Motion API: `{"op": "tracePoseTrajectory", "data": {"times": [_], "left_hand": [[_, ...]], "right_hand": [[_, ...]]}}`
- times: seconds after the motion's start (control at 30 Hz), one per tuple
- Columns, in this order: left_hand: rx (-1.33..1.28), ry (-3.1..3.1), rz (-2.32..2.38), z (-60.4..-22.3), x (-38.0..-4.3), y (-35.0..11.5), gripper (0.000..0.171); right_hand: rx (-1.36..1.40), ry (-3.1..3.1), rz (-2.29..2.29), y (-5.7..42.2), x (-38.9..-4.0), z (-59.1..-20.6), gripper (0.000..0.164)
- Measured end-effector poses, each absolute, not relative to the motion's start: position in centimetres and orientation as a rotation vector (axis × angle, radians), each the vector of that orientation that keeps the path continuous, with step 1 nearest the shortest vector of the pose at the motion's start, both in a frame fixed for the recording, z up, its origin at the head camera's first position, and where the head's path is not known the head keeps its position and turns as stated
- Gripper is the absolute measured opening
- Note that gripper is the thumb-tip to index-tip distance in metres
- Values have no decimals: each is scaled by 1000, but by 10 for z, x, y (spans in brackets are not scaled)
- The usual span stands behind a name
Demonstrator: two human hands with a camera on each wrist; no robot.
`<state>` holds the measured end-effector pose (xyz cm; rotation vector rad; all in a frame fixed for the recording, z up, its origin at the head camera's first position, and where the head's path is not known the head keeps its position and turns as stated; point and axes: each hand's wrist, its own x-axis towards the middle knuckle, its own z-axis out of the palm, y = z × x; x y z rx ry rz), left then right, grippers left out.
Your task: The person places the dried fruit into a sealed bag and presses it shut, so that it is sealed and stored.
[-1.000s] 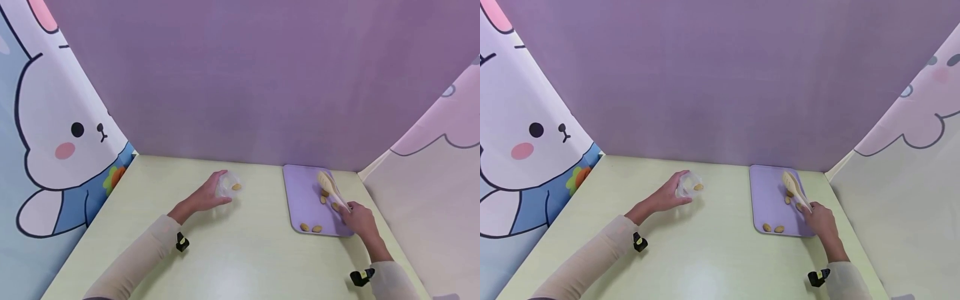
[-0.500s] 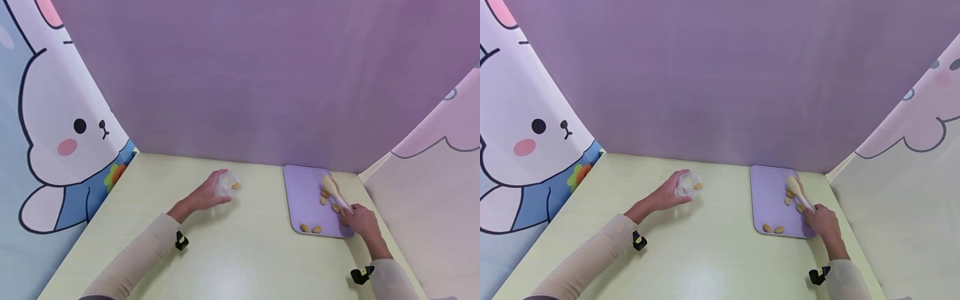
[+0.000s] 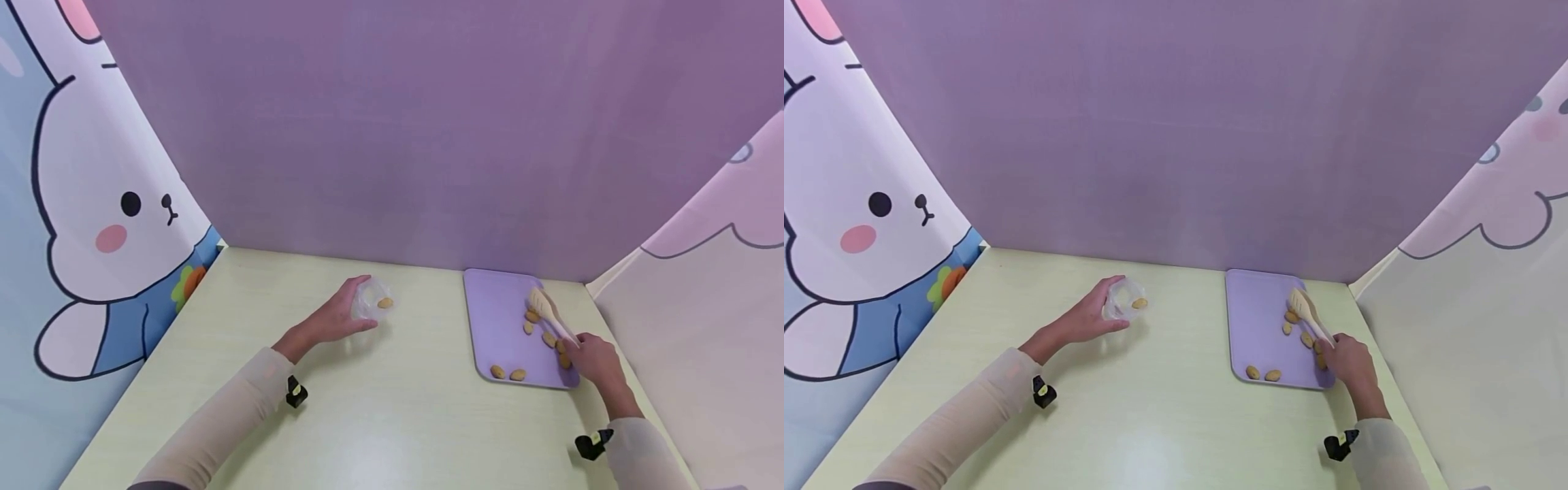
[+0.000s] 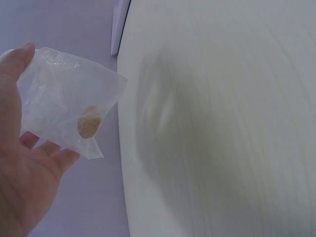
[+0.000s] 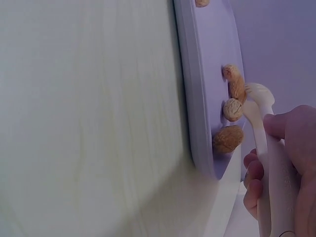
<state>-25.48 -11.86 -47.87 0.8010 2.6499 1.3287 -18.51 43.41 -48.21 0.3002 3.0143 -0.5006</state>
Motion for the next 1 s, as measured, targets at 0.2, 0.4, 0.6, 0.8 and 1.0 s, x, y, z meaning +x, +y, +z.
{"op": "tracePoseTrajectory", "data": {"times": [0.2,0.4,0.6,0.8,1.0], "left_hand": [[795,2654,1320,-477,-256,-120,98],[797,2655,1326,-476,-257,-120,98],[799,2647,1331,-478,-257,-121,98],[804,2648,1332,-478,-258,-120,98],[800,2640,1345,-478,-258,-119,97]], "right_hand": [[306,3019,-498,436,-187,-487,59],[293,3032,-461,437,-189,-488,57],[315,3028,-472,436,-190,-489,54],[340,3029,-483,438,-190,-491,54],[339,3060,-495,436,-189,-490,53]]}}
